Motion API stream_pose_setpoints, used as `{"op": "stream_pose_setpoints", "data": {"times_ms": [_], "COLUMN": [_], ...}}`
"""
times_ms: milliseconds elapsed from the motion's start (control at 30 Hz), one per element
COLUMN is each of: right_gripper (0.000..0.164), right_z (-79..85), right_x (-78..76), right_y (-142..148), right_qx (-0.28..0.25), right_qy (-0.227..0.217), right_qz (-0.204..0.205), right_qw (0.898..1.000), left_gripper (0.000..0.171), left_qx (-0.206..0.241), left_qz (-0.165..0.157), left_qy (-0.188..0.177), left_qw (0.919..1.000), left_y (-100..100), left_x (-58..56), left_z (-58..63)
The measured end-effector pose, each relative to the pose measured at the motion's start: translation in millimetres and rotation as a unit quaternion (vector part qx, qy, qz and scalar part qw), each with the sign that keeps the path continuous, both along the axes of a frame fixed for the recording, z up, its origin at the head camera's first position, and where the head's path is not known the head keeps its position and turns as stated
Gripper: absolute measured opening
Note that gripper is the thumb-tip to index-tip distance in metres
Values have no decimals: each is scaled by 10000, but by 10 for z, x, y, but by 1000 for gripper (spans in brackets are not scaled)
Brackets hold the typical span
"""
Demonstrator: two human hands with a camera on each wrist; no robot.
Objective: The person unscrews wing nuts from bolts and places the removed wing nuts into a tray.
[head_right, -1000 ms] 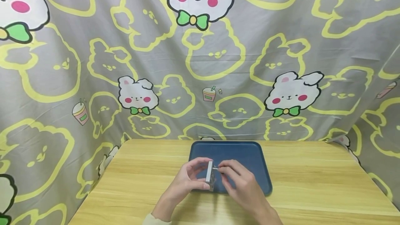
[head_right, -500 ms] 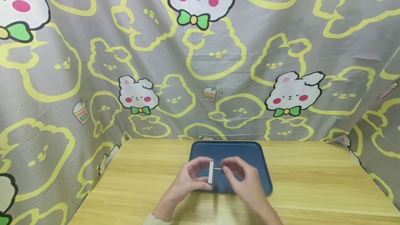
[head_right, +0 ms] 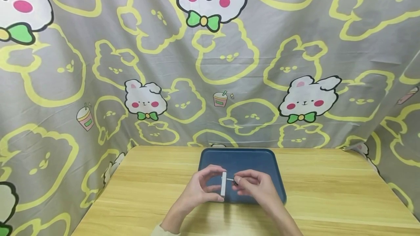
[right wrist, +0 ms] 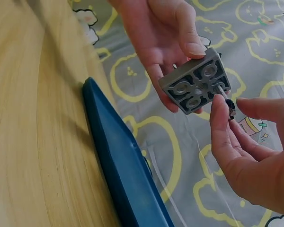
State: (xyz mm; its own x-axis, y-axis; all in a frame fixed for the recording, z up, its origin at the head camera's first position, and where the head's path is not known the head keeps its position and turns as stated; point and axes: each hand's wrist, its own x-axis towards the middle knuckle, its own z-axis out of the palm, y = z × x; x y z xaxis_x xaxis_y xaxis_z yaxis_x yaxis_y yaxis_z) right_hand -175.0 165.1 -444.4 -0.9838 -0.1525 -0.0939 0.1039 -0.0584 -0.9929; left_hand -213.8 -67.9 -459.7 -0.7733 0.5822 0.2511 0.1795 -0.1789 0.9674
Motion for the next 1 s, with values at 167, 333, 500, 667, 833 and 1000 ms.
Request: {"op": "stream_pose_setpoints", "data": {"times_ms": [167, 333, 500, 667, 833, 1000], "right_gripper": [40, 37, 28, 16, 27, 40], "right_z": [-11, -20, -35, -65, -105, -122], "right_x": [-4, 8, 31, 39, 32, 20], "right_y": [14, 6, -44, -103, -122, -120], "right_qx": [-94, 92, 627, 1176, 1753, 2112], "right_qy": [-15, 281, 1029, 2190, 3564, 4519], "right_qz": [50, -25, -265, -488, -661, -729], "right_qw": [9999, 9996, 9924, 9674, 9153, 8636], "left_gripper": [66, 66, 64, 61, 63, 62], "left_qx": [-18, -56, -36, 77, 166, 340], "left_qz": [12, 24, 42, -3, -36, -131], "left_qy": [-19, -54, -135, -275, -391, -452], "left_qw": [10000, 10000, 9999, 9996, 9991, 9983], "left_y": [1, -4, -17, -29, -35, -42], "left_x": [2, 3, 1, 2, -5, -10], "left_z": [1, 10, 2, -4, -1, 0]}}
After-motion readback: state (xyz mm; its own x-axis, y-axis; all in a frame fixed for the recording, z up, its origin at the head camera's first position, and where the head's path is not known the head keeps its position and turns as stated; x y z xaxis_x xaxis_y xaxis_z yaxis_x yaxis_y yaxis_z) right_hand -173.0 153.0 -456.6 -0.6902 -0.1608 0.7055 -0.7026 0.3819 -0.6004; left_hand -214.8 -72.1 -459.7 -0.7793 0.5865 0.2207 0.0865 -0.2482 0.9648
